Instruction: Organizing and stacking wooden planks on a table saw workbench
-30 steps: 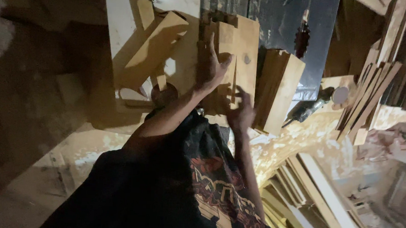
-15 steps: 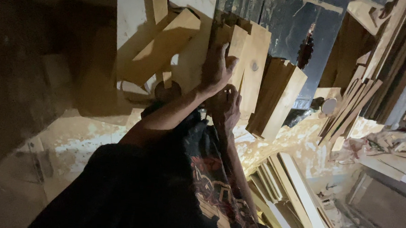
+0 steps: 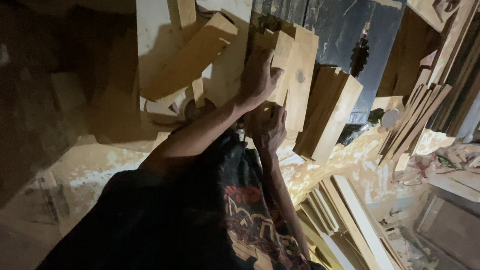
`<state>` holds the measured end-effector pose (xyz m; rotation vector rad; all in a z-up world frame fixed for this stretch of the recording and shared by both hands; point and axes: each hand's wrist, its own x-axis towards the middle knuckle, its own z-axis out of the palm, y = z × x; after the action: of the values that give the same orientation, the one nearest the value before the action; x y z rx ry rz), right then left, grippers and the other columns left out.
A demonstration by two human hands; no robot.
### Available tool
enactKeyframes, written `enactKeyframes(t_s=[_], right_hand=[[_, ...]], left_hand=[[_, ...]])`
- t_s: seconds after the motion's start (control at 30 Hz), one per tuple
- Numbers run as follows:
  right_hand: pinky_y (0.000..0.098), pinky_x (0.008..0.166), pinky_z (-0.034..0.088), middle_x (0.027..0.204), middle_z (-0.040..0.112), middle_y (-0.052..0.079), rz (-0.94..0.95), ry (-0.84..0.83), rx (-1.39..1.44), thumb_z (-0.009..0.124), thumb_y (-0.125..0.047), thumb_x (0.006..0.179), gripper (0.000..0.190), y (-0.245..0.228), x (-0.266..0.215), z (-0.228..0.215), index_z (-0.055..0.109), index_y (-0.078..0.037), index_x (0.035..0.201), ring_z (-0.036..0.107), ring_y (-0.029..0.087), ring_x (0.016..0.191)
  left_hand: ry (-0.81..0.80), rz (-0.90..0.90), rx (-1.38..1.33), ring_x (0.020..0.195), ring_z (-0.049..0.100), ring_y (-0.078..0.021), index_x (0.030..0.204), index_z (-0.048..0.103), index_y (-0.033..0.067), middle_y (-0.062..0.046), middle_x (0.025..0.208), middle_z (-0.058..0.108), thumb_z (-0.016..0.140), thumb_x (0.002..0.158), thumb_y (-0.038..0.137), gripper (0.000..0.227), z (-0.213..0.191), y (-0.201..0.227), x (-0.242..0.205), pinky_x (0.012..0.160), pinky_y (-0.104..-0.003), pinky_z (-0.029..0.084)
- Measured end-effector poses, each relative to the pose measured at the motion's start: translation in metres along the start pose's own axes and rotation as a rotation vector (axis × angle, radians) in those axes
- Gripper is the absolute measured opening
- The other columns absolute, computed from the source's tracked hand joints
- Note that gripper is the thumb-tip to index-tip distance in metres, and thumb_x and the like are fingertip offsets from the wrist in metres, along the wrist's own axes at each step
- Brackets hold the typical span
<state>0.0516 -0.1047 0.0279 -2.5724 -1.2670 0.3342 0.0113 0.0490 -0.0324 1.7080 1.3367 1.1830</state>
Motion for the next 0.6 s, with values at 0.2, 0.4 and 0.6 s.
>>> enactKeyframes(t_s=[0.2,0.4,0.6], right_hand=[[0.0675,0.081,0.068,0.107,0.065,0.002,0.032,0.095,-0.064,0.063,-0.042,0.103,0.018,-0.045,-0.007,-0.029,0.062,-0.027,0.112,0.081,0.045,0.093],[0.0668,0.080,0.069,0.114,0.063,-0.003,0.004,0.062,-0.190,0.073,-0.054,0.097,0.033,-0.051,-0.008,-0.035,0.062,-0.029,0.116,0.081,0.045,0.086],[0.0642,0.077,0.057,0.124,0.075,0.002,0.011,0.032,0.081,0.071,-0.037,0.096,0.026,-0.039,-0.013,-0.044,0.071,-0.041,0.122,0.077,0.048,0.098]], left_hand=[[0.005,0.041,0.009,0.116,0.073,-0.0455,0.138,0.061,0.0027,-0.022,0.120,0.069,0.097,0.093,0.027,0.063,0.006,-0.010,-0.002,0.099,-0.055,0.063],[-0.074,-0.226,-0.119,0.123,0.072,-0.0524,0.139,0.056,0.0001,-0.028,0.126,0.068,0.095,0.089,0.020,0.066,0.027,-0.023,0.011,0.106,-0.060,0.061],[-0.408,-0.292,0.102,0.158,0.042,-0.0494,0.173,0.025,0.0084,-0.028,0.174,0.041,0.081,0.065,-0.007,0.123,-0.002,0.002,0.081,0.126,-0.051,0.049]])
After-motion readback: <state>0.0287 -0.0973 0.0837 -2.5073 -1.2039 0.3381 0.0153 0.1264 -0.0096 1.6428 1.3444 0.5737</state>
